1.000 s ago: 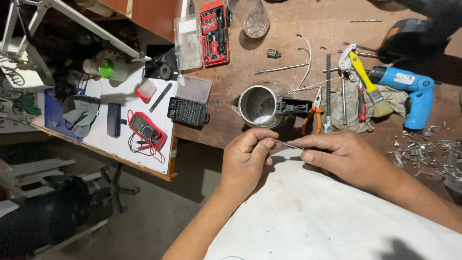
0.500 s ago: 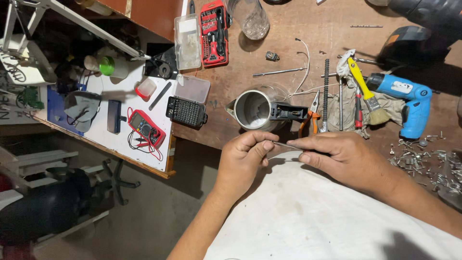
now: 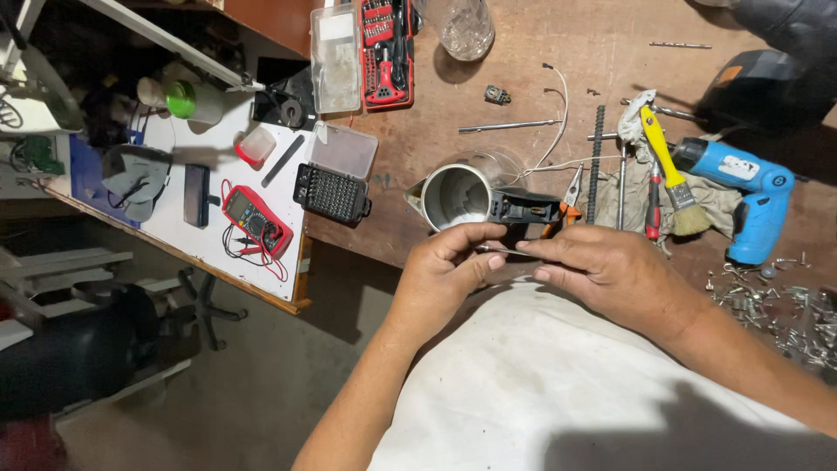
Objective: The person uses a screwdriver to remove screws from the base of a stainless steel electric kettle. They then select a screw from a container and attempt to insert it into the kettle's base, continuing to adjust the internal components.
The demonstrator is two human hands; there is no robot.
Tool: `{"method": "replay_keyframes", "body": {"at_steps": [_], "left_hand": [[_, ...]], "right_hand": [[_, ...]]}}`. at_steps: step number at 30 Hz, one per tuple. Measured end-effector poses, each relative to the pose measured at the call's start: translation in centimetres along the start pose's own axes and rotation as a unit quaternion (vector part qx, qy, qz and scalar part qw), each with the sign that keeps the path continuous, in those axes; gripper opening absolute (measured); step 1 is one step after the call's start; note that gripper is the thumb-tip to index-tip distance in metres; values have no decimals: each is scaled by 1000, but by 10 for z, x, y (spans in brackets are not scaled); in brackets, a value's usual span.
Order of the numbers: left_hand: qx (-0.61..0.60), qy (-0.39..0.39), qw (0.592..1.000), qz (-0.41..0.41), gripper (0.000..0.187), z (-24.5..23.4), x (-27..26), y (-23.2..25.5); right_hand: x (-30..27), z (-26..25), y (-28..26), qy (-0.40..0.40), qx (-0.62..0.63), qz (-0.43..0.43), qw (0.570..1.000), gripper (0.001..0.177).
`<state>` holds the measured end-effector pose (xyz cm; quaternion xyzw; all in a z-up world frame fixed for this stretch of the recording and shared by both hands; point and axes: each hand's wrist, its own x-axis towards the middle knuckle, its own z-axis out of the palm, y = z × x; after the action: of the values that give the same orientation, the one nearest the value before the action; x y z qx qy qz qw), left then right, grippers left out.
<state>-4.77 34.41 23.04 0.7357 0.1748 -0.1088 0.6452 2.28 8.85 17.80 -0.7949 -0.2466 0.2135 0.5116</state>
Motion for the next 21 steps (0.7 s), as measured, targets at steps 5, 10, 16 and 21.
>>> {"method": "replay_keyframes", "body": {"at_steps": [5,10,16,21], "left_hand": [[-23,-7,1000,-17,55,-3,6,-18],[378,106,913,108,33,-12,8,2],[492,15,871,6,39,21,48,-2],[472,-59,874,-101,42,7,63,-8]], "right_hand": [[1,-5,1,8,5,16,1000,38],[-5,-10,33,-1,-62,-20,998,42],[-5,-28,38,-27,-135,38,990,46],[1,-23,40,-34,-186,25,982,46]]}}
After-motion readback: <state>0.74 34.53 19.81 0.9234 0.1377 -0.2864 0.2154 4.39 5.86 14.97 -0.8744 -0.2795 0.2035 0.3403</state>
